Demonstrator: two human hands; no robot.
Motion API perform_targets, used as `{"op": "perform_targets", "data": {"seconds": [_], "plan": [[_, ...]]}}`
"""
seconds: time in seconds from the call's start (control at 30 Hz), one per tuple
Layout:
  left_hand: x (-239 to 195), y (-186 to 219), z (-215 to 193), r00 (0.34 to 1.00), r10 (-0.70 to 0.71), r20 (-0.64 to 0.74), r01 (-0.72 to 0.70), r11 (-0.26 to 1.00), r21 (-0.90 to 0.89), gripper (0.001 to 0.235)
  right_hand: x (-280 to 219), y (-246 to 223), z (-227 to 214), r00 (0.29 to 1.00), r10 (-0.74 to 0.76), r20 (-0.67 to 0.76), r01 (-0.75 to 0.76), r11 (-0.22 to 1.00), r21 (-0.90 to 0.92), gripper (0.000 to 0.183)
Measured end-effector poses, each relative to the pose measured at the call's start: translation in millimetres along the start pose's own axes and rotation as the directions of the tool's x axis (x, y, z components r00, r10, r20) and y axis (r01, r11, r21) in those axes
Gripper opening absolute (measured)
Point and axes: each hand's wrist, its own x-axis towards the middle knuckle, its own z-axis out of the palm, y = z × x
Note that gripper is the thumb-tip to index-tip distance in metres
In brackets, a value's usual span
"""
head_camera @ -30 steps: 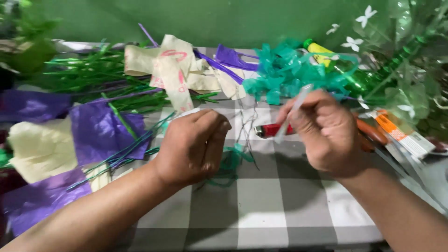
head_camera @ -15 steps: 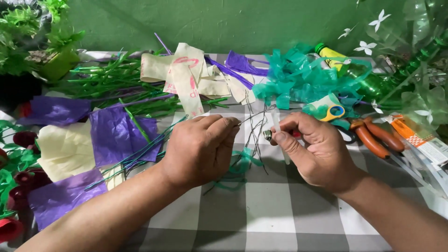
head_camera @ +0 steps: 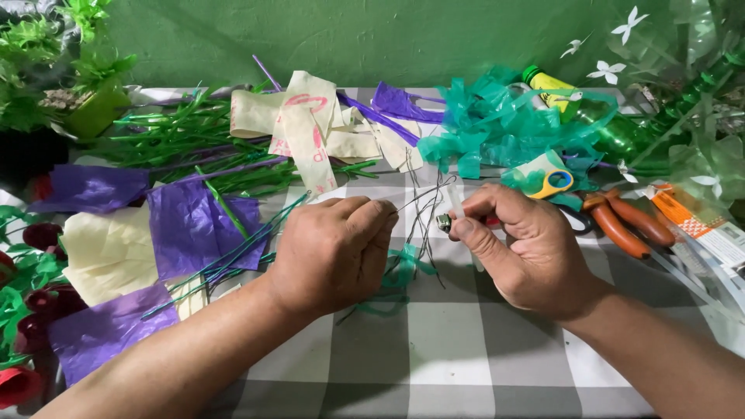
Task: Wrapping thin green plastic strips around metal wires to create stems for artificial flowers, using a lighter to secure the ends.
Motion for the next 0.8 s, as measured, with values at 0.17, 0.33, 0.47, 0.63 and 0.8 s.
{"op": "perform_targets", "data": {"seconds": [0.17, 0.33, 0.47, 0.63, 0.8], "plan": [[-2, -3, 1, 0.997, 0.074, -0.009, -0.072, 0.986, 0.153, 0.009, 1, 0, 2, 1.0, 0.008, 0.005, -0.008, 0.999, 0.041, 0.012], [-5, -6, 2, 0.991, 0.133, 0.03, -0.135, 0.937, 0.322, 0.01, 0, 4, 1, 0.999, 0.033, 0.007, -0.033, 0.999, -0.004, 0.012], [2, -5, -7, 0.975, 0.22, 0.026, -0.198, 0.814, 0.546, 0.017, 1, 0, 0, 1.0, 0.003, -0.001, -0.003, 1.0, -0.014, 0.015], [1, -10, -10, 0.972, 0.234, 0.033, -0.197, 0.724, 0.661, 0.007, 1, -5, -5, 0.999, -0.027, -0.041, 0.024, 0.997, -0.073, 0.012], [1, -11, -11, 0.97, 0.239, 0.035, -0.201, 0.716, 0.669, 0.008, 5, -6, -7, 0.997, -0.075, -0.03, 0.07, 0.987, -0.147, 0.013]]}}
